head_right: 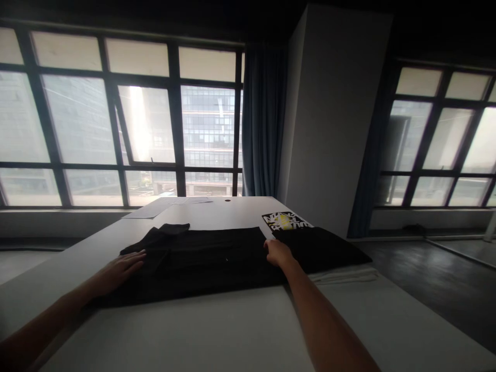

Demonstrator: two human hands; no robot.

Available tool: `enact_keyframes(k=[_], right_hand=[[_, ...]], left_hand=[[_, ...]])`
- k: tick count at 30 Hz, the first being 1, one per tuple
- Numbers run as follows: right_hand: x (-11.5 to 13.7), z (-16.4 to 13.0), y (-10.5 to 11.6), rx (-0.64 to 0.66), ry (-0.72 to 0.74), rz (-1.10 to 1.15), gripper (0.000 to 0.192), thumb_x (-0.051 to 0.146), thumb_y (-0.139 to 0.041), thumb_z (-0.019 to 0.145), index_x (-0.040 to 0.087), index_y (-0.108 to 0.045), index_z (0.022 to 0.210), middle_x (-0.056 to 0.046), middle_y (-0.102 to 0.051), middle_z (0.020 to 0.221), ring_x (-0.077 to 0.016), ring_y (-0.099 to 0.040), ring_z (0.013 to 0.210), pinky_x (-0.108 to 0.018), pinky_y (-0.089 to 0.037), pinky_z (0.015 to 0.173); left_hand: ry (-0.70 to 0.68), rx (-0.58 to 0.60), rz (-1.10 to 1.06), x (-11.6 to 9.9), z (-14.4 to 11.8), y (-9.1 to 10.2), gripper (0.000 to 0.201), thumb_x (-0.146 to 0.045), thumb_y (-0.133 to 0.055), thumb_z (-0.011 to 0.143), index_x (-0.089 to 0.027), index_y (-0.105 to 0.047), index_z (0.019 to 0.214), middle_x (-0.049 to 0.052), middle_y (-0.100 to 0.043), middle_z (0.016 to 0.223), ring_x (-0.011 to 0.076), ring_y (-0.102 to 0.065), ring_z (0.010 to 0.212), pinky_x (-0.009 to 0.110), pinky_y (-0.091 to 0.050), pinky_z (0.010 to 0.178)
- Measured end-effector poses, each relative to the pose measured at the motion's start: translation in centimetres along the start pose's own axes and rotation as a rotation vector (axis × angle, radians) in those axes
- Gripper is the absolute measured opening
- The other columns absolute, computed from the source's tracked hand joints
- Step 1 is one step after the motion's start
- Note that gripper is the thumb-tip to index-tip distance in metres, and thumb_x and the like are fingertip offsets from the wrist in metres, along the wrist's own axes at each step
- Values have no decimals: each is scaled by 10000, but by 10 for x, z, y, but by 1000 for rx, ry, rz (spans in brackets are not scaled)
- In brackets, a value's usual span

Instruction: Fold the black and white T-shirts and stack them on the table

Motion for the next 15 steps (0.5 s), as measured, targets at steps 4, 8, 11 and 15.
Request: enact_keyframes(k=[4, 8, 11, 15], right_hand=[[27, -4, -8, -44, 176, 124, 396, 345, -600, 855, 159, -627, 1203, -127, -605, 1269, -239, -576, 1160, -324, -422, 997], [52, -7, -33, 136, 266, 203, 644, 553, -497, 895, 172, -463, 1412, -129, -362, 1518, -236, -313, 1410, -364, -233, 1159], [54, -7, -49, 285, 184, 114, 712, 629, -367, 921, 201, -343, 1490, -94, -192, 1589, -229, -110, 1474, -437, -71, 1194], [53, -8, -52, 313, 161, 65, 719, 635, -269, 942, 220, -241, 1527, -58, -131, 1603, -207, -64, 1479, -440, -38, 1193]], left_hand=[[28, 211, 36, -6, -4, -26, 703, -605, -260, 910, -206, -361, 1480, 51, -261, 1557, 292, -219, 1447, 519, -265, 1143], [30, 248, 35, 3, -2, -32, 713, -584, -202, 927, -182, -265, 1513, 58, -170, 1578, 270, -141, 1466, 510, -189, 1167], [86, 219, 55, 19, 2, -31, 709, -576, -201, 924, -179, -310, 1501, 77, -208, 1573, 282, -176, 1461, 531, -203, 1154], [147, 151, 99, 38, 1, -31, 661, -553, -242, 913, -229, -385, 1471, 76, -290, 1556, 284, -252, 1444, 541, -251, 1124]])
Point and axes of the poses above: each hand's wrist, its own z-axis towards the middle knuckle, its own y-axis out of the back of the hand, x = y × z, the point moved 4 cm from there along z, towards the middle knuckle
